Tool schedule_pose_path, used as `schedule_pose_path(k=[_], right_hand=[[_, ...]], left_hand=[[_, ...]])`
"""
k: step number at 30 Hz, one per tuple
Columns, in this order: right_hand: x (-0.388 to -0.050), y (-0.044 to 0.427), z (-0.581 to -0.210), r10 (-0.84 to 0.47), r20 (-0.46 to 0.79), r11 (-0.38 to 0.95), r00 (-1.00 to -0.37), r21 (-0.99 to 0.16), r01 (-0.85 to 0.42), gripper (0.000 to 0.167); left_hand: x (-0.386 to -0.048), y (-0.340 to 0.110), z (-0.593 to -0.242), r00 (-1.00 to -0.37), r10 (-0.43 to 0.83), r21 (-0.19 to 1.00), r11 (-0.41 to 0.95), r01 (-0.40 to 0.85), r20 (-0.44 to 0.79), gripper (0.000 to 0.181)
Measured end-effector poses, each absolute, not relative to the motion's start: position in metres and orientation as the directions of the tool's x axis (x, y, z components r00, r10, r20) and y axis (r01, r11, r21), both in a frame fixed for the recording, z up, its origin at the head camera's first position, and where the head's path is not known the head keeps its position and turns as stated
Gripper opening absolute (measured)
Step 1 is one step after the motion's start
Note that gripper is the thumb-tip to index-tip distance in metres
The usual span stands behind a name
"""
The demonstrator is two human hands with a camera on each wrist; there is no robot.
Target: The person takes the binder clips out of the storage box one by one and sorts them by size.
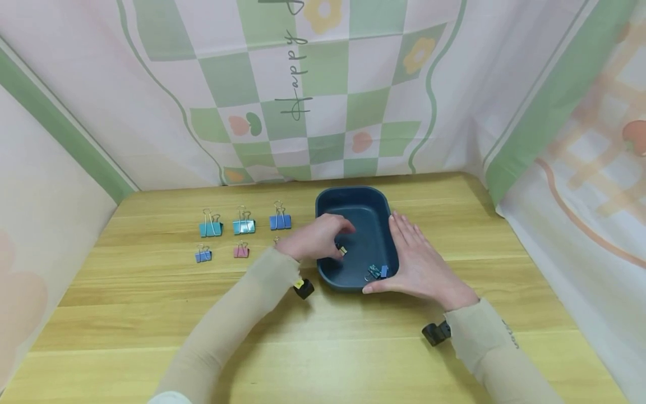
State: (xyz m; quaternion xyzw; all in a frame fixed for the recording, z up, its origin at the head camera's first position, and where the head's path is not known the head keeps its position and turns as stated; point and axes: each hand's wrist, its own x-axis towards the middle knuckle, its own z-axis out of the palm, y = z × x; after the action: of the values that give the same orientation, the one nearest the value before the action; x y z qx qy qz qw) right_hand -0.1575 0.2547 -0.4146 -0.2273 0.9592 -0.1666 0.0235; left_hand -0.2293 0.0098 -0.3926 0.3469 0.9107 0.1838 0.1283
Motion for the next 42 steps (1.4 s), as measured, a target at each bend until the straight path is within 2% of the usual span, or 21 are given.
schedule_pose_path(k=[7,17,27,36,42], right_hand=[[-0.158,0.254,-0.416,-0.453,0.05,0.837,-0.89,-0.319,-0.444,0.146],[-0.158,0.255,-0.417,-0.453,0.054,0.836,-0.89,-0.322,-0.445,0.146],[-0.157,0.253,-0.416,-0.441,0.062,0.838,-0.895,-0.328,-0.436,0.145],[-0.157,0.253,-0.415,-0.442,0.052,0.838,-0.896,-0.332,-0.432,0.145],[-0.156,0.253,-0.415,-0.445,0.044,0.838,-0.894,-0.33,-0.433,0.145]], left_hand=[[-0.223,0.013,-0.392,-0.734,0.668,0.358,0.719,0.596,-0.119,0.036],[-0.218,0.011,-0.389,-0.742,0.661,0.279,0.738,0.615,-0.114,0.018],[-0.222,0.007,-0.391,-0.712,0.696,0.367,0.688,0.626,-0.09,0.014],[-0.221,0.012,-0.397,-0.733,0.676,0.322,0.714,0.622,-0.084,0.007],[-0.22,0.01,-0.4,-0.724,0.689,0.371,0.68,0.633,-0.029,0.009]])
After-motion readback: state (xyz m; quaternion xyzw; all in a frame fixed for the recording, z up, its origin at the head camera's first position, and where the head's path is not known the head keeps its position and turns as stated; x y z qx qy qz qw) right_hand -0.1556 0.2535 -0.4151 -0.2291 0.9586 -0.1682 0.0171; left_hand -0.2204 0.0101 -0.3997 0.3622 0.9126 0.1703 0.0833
